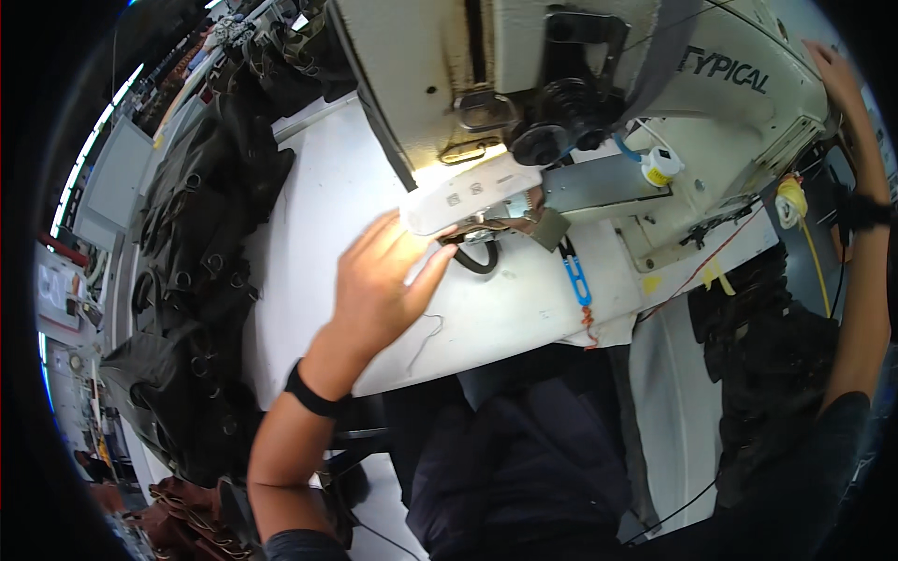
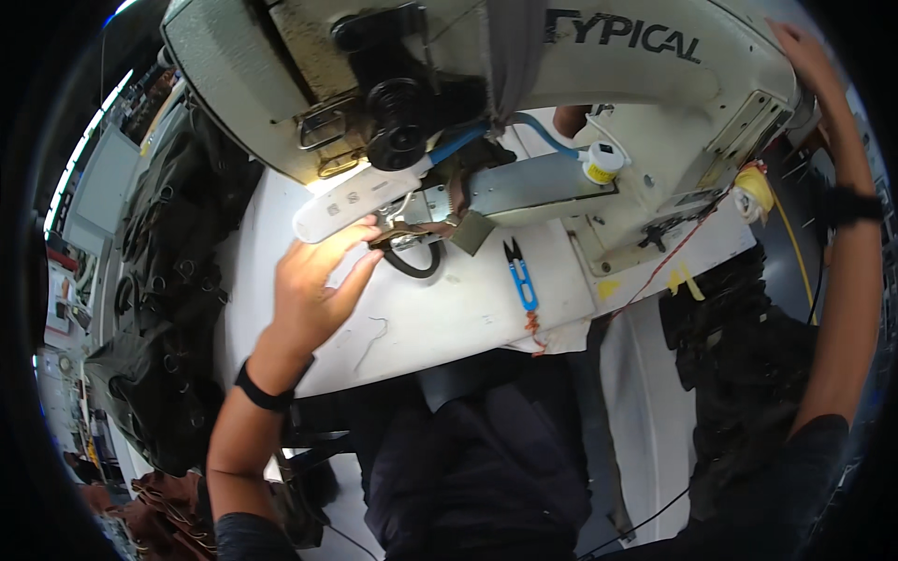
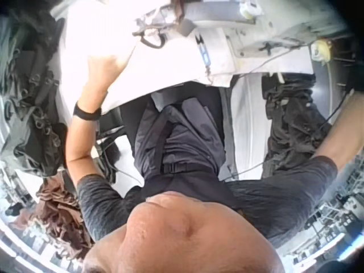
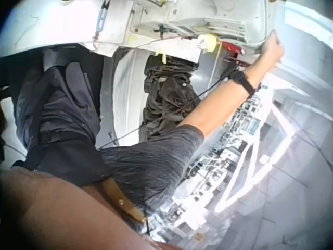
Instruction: The person operates an industrial sewing machine to stitch a zipper onto a green fabric bag. They guide the bag under the needle, align the zipper tape, and sew along the edge. The person periodically stops to adjust the bag's position, inspect the stitching, and trim excess thread with scissors before continuing the sewing process.
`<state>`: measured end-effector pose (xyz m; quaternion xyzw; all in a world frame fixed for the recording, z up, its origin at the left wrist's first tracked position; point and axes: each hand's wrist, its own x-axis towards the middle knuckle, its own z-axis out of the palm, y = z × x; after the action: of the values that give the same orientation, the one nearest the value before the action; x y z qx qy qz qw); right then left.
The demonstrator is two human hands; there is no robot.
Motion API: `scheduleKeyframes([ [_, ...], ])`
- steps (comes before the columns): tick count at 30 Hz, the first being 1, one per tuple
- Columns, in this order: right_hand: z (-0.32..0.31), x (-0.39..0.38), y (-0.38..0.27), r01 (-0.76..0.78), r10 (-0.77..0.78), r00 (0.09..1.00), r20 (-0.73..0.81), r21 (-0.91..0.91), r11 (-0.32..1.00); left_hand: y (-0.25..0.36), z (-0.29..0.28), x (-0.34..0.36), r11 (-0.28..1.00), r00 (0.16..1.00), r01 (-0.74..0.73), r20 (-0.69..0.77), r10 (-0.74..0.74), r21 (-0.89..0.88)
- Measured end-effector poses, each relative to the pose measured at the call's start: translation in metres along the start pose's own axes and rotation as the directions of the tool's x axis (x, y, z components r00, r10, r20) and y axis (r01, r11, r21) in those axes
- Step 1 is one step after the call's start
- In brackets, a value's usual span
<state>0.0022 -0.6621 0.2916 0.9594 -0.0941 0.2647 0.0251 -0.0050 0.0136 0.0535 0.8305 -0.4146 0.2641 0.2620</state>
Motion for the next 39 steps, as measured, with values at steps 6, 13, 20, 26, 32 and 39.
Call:
scheduleKeyframes([
  [6,0.051,-0.043,-0.02,-0.138,0.314,0.929,-0.195,0.605,0.784,-0.031,-0.016,0.017,0.959,0.946,-0.173,0.31,0.098,0.225],
  [13,0.109,-0.12,-0.061,0.044,0.583,0.723,-0.371,0.867,0.497,-0.09,0.02,0.041,0.965,0.91,-0.259,0.345,0.231,0.037],
  [20,0.07,-0.1,-0.054,-0.15,0.577,0.675,-0.459,0.681,0.717,-0.094,0.046,0.052,0.972,0.936,-0.066,0.324,0.139,-0.225],
  [26,0.066,-0.093,-0.042,-0.246,0.579,0.755,-0.307,0.686,0.685,-0.12,0.06,0.05,0.979,0.962,-0.198,0.181,0.203,-0.047],
  [32,0.051,-0.049,0.0,-0.258,0.451,0.851,-0.268,0.535,0.804,-0.153,0.026,0.024,0.747,0.97,-0.212,0.226,0.084,0.63],
  [39,0.121,-0.113,-0.09,-0.072,0.735,0.555,-0.39,0.858,0.509,-0.07,-0.015,-0.052,0.663,0.976,-0.047,0.174,-0.127,0.747],
])
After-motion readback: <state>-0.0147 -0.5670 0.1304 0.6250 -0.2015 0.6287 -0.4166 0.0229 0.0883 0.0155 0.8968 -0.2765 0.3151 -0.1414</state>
